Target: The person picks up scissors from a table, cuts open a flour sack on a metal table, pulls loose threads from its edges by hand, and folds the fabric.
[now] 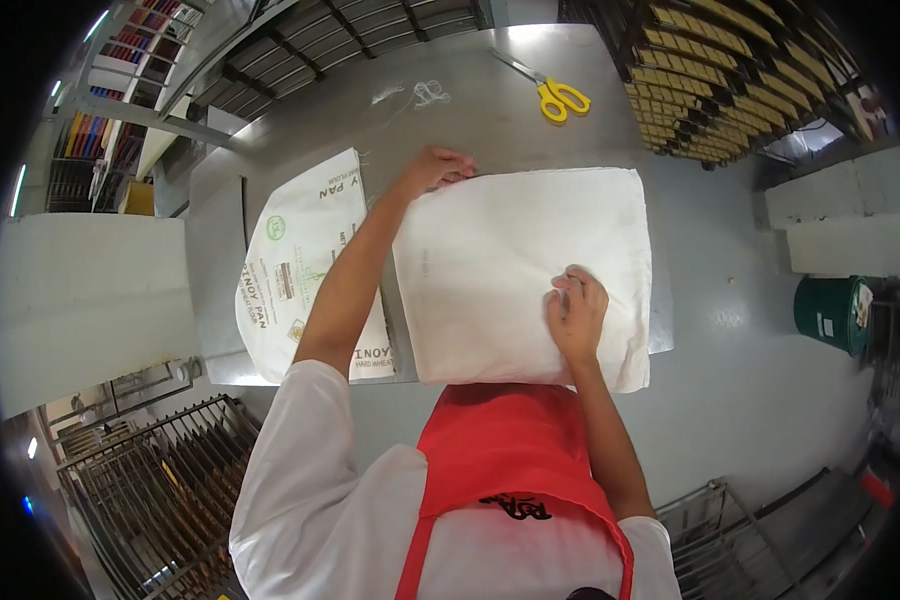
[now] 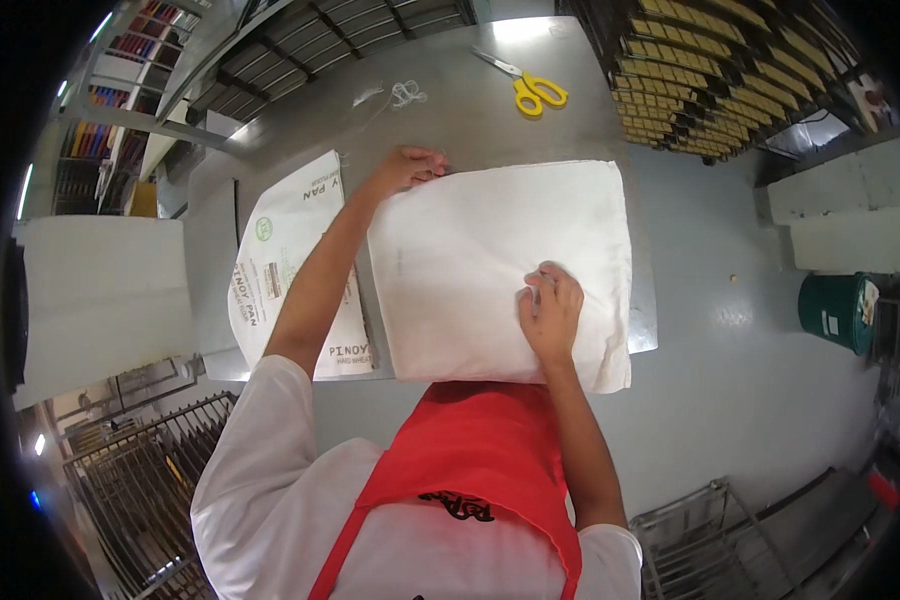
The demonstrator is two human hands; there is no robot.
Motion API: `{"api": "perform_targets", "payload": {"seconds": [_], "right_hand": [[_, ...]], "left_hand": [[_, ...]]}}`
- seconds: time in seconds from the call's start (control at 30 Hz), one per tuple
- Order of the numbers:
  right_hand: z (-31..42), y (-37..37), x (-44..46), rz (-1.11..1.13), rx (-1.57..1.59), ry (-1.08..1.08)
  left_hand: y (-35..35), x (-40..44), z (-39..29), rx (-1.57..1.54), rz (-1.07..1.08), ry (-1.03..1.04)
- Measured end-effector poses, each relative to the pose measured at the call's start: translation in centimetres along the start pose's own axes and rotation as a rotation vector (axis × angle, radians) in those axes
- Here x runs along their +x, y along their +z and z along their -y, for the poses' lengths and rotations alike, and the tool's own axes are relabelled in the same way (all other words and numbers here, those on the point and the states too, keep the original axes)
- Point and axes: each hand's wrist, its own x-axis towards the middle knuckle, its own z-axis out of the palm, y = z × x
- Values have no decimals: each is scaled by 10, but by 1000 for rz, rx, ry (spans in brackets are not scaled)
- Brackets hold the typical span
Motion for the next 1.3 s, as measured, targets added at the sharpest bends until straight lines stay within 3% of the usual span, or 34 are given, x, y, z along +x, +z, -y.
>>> {"api": "perform_targets", "payload": {"seconds": [0.23,0.73,0.97,1.03,1.1,1.13,1.17,1.3], "right_hand": [[3,2,0,-10,-10,-12],[8,6,3,13,-54,-12],[8,7,3,17,-54,11],[6,8,2,2,-60,2],[6,8,2,0,-43,-4],[7,7,2,0,-51,-3],[8,6,2,1,-56,-1],[12,7,4,1,-66,25]], "left_hand": [[-74,-8,0,-278,-177,-5],[-244,-58,-43,-262,-511,122],[-285,-46,-81,-368,-452,232],[-289,-37,-112,-462,-471,424],[-365,0,-127,-525,-296,492],[-316,-20,-163,-557,-476,597],[-331,-12,-174,-525,-438,612],[-278,-14,-239,-446,-408,614]]}}
